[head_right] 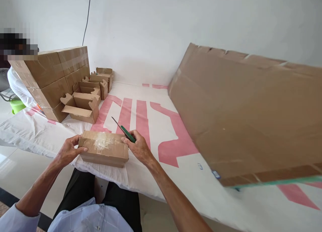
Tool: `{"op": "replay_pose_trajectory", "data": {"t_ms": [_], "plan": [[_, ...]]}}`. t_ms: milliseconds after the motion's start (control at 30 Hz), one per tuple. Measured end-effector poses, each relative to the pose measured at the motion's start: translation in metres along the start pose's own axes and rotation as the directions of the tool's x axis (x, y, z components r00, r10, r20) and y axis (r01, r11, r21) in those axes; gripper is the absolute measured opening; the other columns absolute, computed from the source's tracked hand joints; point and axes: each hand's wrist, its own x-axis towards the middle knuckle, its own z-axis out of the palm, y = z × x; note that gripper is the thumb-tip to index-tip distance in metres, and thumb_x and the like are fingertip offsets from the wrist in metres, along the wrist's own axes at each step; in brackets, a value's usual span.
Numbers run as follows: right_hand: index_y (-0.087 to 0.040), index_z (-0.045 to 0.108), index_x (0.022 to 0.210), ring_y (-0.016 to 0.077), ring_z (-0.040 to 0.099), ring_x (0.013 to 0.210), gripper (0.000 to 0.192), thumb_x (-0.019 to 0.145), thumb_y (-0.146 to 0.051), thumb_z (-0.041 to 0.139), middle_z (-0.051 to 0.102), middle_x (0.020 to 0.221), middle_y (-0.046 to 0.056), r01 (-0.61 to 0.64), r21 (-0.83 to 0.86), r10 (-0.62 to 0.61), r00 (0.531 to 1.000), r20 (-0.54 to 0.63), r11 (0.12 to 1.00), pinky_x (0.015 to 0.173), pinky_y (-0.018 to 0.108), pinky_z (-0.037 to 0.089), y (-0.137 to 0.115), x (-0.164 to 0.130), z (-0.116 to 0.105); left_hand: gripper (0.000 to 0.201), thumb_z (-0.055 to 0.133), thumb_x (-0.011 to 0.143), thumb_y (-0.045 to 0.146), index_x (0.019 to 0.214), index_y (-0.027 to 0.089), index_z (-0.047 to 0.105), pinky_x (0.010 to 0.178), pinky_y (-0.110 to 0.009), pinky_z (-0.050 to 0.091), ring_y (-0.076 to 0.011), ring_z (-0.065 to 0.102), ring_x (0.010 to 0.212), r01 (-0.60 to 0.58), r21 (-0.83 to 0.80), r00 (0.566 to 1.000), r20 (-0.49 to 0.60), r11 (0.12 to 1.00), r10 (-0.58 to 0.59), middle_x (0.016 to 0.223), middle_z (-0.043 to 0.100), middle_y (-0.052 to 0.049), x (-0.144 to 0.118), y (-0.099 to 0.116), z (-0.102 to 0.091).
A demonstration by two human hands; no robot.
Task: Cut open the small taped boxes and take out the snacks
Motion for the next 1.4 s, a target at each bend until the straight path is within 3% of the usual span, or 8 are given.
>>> {"op": "replay_pose_trajectory", "data": {"t_ms": [267, 467, 600, 867, 1033, 1167, 1267, 1400], "plan": [[-0.023, 0.062, 0.088, 0.0171, 0.045, 0.070, 0.038, 0.088, -0.061, 0.061, 0.052, 0.077, -0.002, 0.110, -0.103, -0.106, 0.994, 0.036, 0.989, 0.064, 0.030, 0.039, -0.016, 0.004, -0.020, 0.009, 0.070, 0.075, 0.013, 0.075, 0.020, 0.064, 0.123, -0.051, 0.034, -0.0297, 0.059, 0.135, -0.256, 0.099, 0.966, 0.070, 0.961, 0.250, 0.125, 0.075, -0.013, -0.012, 0.001, 0.002], [-0.022, 0.073, 0.087, 0.0165, 0.046, 0.066, 0.042, 0.094, -0.062, 0.059, 0.055, 0.073, 0.000, 0.195, -0.218, -0.140, 0.959, 0.245, 0.956, 0.059, 0.029, 0.037, -0.064, -0.013, -0.052, 0.013, 0.073, 0.081, 0.012, 0.090, 0.021, 0.068, 0.128, -0.058, 0.029, -0.0336, 0.046, 0.151, -0.348, 0.219, 0.933, 0.178, 0.912, 0.313, 0.148, 0.064, -0.015, -0.020, -0.007, -0.005], [-0.023, 0.074, 0.095, 0.0157, 0.044, 0.061, 0.046, 0.093, -0.066, 0.059, 0.052, 0.069, -0.001, 0.127, -0.246, -0.088, 0.983, 0.162, 0.961, 0.054, 0.029, 0.034, -0.064, -0.019, -0.063, 0.032, 0.079, 0.079, 0.013, 0.108, 0.021, 0.068, 0.129, -0.064, 0.026, -0.0371, 0.039, 0.156, -0.371, 0.286, 0.918, 0.257, 0.884, 0.303, 0.152, 0.060, -0.016, -0.029, -0.012, -0.014], [-0.022, 0.060, 0.100, 0.0290, 0.061, 0.087, 0.040, 0.088, -0.056, 0.044, 0.066, 0.092, 0.010, -0.186, -0.512, -0.011, 0.934, -0.356, 0.839, 0.071, 0.039, 0.047, 0.083, -0.035, -0.064, 0.044, 0.080, 0.089, 0.027, 0.132, 0.023, 0.070, 0.125, -0.066, 0.036, -0.0382, 0.042, 0.154, -0.450, 0.339, 0.880, 0.326, 0.826, 0.345, 0.149, 0.062, -0.015, -0.035, -0.016, -0.028], [-0.021, 0.061, 0.104, 0.0403, 0.060, 0.108, 0.039, 0.087, -0.051, 0.044, 0.067, 0.105, 0.019, -0.385, -0.622, 0.095, 0.890, -0.446, 0.682, 0.091, 0.056, 0.051, 0.167, -0.069, -0.067, 0.045, 0.074, 0.094, 0.022, 0.138, 0.027, 0.070, 0.121, -0.061, 0.045, -0.0357, 0.047, 0.150, -0.495, 0.370, 0.857, 0.358, 0.786, 0.371, 0.148, 0.063, -0.014, -0.035, -0.014, -0.032], [-0.020, 0.062, 0.126, 0.0397, 0.058, 0.123, 0.054, 0.089, -0.059, 0.053, 0.063, 0.130, 0.021, -0.200, -0.465, -0.014, 0.908, -0.418, 0.862, 0.101, 0.058, 0.051, 0.125, -0.058, -0.063, 0.044, 0.071, 0.096, 0.021, 0.139, 0.030, 0.070, 0.118, -0.057, 0.049, -0.0335, 0.052, 0.144, -0.543, 0.383, 0.830, 0.376, 0.747, 0.411, 0.139, 0.066, -0.013, -0.033, -0.007, -0.035], [-0.029, 0.054, 0.146, 0.0324, 0.058, 0.133, 0.059, 0.094, -0.055, 0.058, 0.054, 0.152, 0.013, 0.111, -0.332, -0.161, 0.979, -0.128, 0.937, 0.106, 0.048, 0.053, 0.059, -0.033, -0.043, 0.039, 0.066, 0.100, 0.024, 0.139, 0.030, 0.070, 0.116, -0.055, 0.051, -0.0319, 0.055, 0.140, -0.564, 0.410, 0.818, 0.402, 0.717, 0.413, 0.133, 0.067, -0.012, -0.034, 0.002, -0.036], [-0.028, 0.066, 0.136, 0.0312, 0.060, 0.131, 0.050, 0.089, -0.046, 0.070, 0.065, 0.140, 0.010, 0.396, -0.281, -0.343, 0.913, 0.220, 0.874, 0.109, 0.047, 0.050, -0.001, -0.002, -0.011, 0.037, 0.061, 0.104, 0.028, 0.140, 0.029, 0.069, 0.117, -0.055, 0.050, -0.0316, 0.052, 0.141, -0.566, 0.457, 0.816, 0.425, 0.686, 0.390, 0.132, 0.065, -0.013, -0.041, 0.008, -0.036]]}}
